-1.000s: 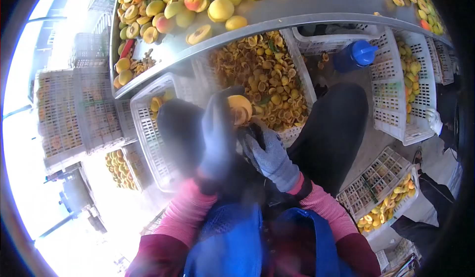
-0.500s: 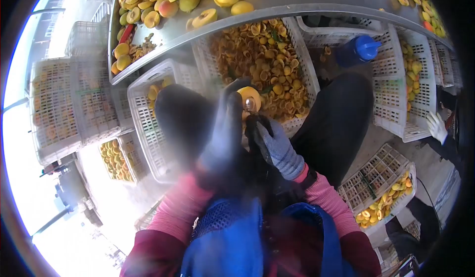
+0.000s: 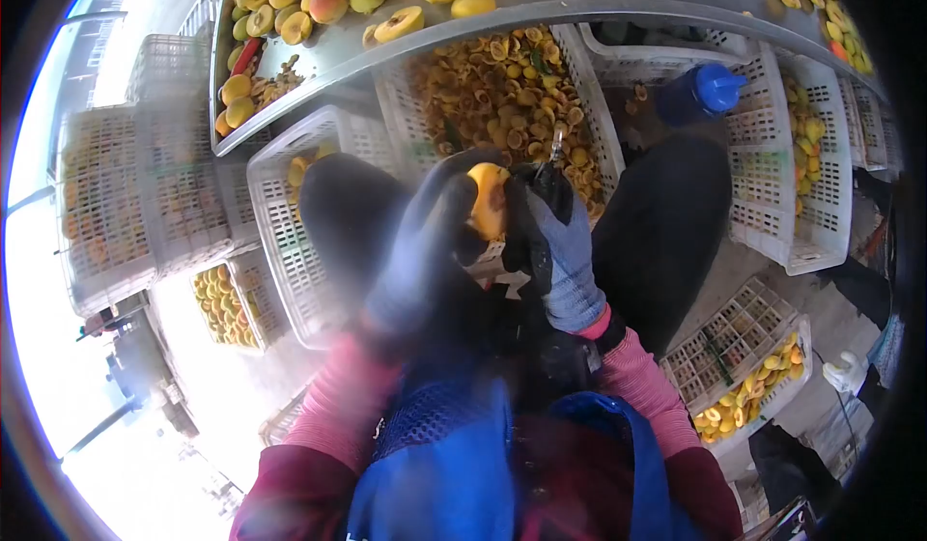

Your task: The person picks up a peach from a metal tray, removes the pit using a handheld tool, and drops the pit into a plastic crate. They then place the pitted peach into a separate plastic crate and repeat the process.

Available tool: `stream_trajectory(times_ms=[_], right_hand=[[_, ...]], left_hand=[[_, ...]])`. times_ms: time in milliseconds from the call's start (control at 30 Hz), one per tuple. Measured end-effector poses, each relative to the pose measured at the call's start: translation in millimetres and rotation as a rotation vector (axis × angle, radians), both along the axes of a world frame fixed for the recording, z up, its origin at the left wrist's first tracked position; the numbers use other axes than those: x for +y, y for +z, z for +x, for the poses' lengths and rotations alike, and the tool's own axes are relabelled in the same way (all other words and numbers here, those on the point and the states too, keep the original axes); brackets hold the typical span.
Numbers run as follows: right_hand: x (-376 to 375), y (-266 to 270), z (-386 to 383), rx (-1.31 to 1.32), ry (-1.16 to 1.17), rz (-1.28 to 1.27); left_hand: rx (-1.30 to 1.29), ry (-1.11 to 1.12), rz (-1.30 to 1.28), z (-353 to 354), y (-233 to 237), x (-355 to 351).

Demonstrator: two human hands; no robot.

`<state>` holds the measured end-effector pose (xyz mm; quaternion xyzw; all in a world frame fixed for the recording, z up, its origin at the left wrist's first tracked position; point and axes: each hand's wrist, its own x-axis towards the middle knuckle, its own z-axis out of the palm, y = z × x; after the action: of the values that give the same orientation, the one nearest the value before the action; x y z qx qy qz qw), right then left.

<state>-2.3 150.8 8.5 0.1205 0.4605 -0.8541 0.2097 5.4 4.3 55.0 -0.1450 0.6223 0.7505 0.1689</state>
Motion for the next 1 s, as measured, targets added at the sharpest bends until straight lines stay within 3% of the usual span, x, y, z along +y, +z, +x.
stream_trajectory(times_ms=[33, 133, 233, 267, 333, 433, 467, 533, 600, 667, 733, 800, 900, 1000], right_hand=[[-0.1, -0.3, 0.8, -0.069, -0.033, -0.052], [-5.0, -12.3, 3.9, 0.164, 0.012, 0.294], [-8.9, -9.8, 9.6, 0.346, 0.077, 0.53], [-9.3, -12.5, 12.7, 0.277, 0.096, 0.496], [-8.9, 0.4, 10.1, 0.504, 0.077, 0.607], [-8.0, 9.9, 13.2, 0.795, 0.041, 0.753], [-7.1, 13.2, 16.3, 0.885, 0.03, 0.799], [-9.7, 23.7, 24.2, 0.765, 0.172, 0.766], [-9.3, 19.1, 22.7, 0.567, 0.157, 0.606], [-11.2, 10.9, 29.7, 0.298, 0.119, 0.398], [-12.6, 2.6, 36.3, 0.499, 0.216, 0.769], [-7.5, 10.4, 35.3, 0.633, 0.291, 0.863], [-10.1, -1.5, 41.1, 0.57, 0.301, 0.818], [-13.2, 8.3, 41.9, 0.636, 0.161, 0.857]], left_hand=[[0.056, 0.039, -0.066, 3.5, 0.0, 7.4], [0.173, 0.161, -0.209, 10.6, -0.6, 20.4], [0.505, 0.018, -0.781, 9.8, -21.2, 4.0], [0.587, -0.067, -0.895, 10.6, -20.9, -1.3], [0.84, -0.091, -1.161, 11.5, -24.9, -2.0], [0.948, -0.197, -1.325, 6.3, -17.3, -0.5], [0.768, -0.076, -0.984, 14.0, -36.0, -1.6], [0.355, 0.255, -0.509, 27.1, -50.0, 6.1], [0.37, 0.057, -0.789, 18.4, -44.1, -4.9], [0.197, 0.177, -0.44, 14.4, -32.1, -5.7], [0.088, 0.296, -0.117, 9.2, -27.2, -5.2], [0.129, 0.219, -0.114, 10.4, -24.4, -7.0], [0.522, 0.122, -0.587, 16.0, -51.0, -1.9], [0.536, 0.199, -0.736, 16.1, -50.8, 9.0]])
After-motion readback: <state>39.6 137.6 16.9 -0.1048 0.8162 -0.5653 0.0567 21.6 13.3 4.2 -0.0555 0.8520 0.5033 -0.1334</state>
